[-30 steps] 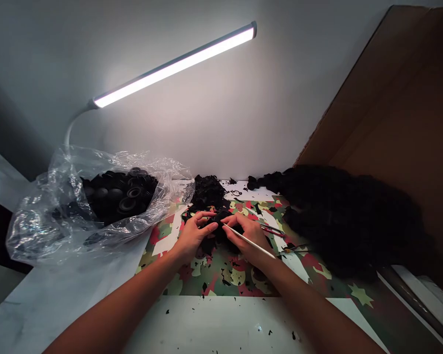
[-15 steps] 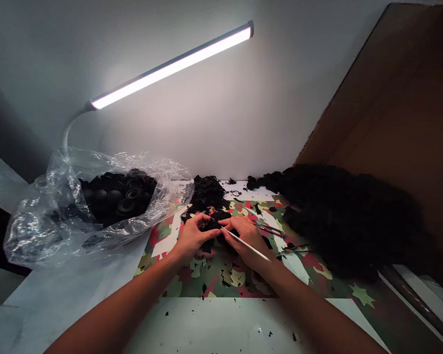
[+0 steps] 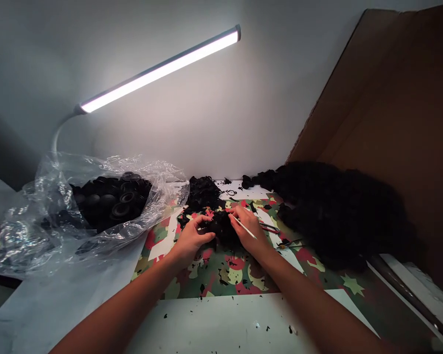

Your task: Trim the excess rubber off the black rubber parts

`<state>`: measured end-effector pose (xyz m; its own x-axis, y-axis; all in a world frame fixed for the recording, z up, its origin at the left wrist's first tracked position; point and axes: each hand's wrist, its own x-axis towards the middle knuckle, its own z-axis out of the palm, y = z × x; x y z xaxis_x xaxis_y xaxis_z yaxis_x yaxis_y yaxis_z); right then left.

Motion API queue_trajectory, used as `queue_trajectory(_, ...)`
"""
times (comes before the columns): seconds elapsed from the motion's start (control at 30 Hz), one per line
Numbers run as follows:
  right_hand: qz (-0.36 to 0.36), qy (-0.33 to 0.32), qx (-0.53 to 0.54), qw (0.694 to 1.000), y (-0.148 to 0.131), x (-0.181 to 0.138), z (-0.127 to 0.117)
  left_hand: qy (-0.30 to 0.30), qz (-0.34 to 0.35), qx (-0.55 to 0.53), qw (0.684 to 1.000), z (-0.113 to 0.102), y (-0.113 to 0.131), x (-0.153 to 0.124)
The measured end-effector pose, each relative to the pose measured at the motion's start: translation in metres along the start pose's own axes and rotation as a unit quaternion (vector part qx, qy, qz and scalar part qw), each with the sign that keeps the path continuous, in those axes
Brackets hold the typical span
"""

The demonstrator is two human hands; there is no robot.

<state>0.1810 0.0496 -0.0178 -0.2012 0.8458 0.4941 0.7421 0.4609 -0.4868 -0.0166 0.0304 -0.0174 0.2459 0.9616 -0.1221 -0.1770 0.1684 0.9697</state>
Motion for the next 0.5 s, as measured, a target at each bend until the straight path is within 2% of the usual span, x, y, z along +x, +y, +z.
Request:
queue_trajectory(0.07,0.000,0.000,0.002,1.000,0.003,0.000,0.000,0.009,-0.002,-0.055,0.998,-0.001,0.003,-0.001)
queue_trajectory(0.13,0.006,0.007,0.005,1.000,0.004,0.000,0.001,-0.006,0.007,-0.095,0.995,-0.003,0.006,-0.001)
queue_trajectory(0.23,0.015,0.021,0.013,1.000,0.001,0.001,-0.001,-0.050,0.001,-0.107,0.993,-0.006,0.008,-0.001)
queue_trajectory(0.3,0.015,0.040,0.024,0.999,-0.006,0.001,-0.006,-0.056,-0.010,-0.105,0.993,-0.007,0.008,0.000)
queue_trajectory(0.4,0.037,0.070,0.089,0.993,-0.019,-0.002,-0.015,-0.027,-0.008,-0.124,0.992,-0.006,0.006,0.002)
queue_trajectory(0.5,0.071,0.027,0.193,0.978,-0.030,-0.006,-0.020,-0.017,0.003,-0.146,0.989,-0.007,0.002,0.005)
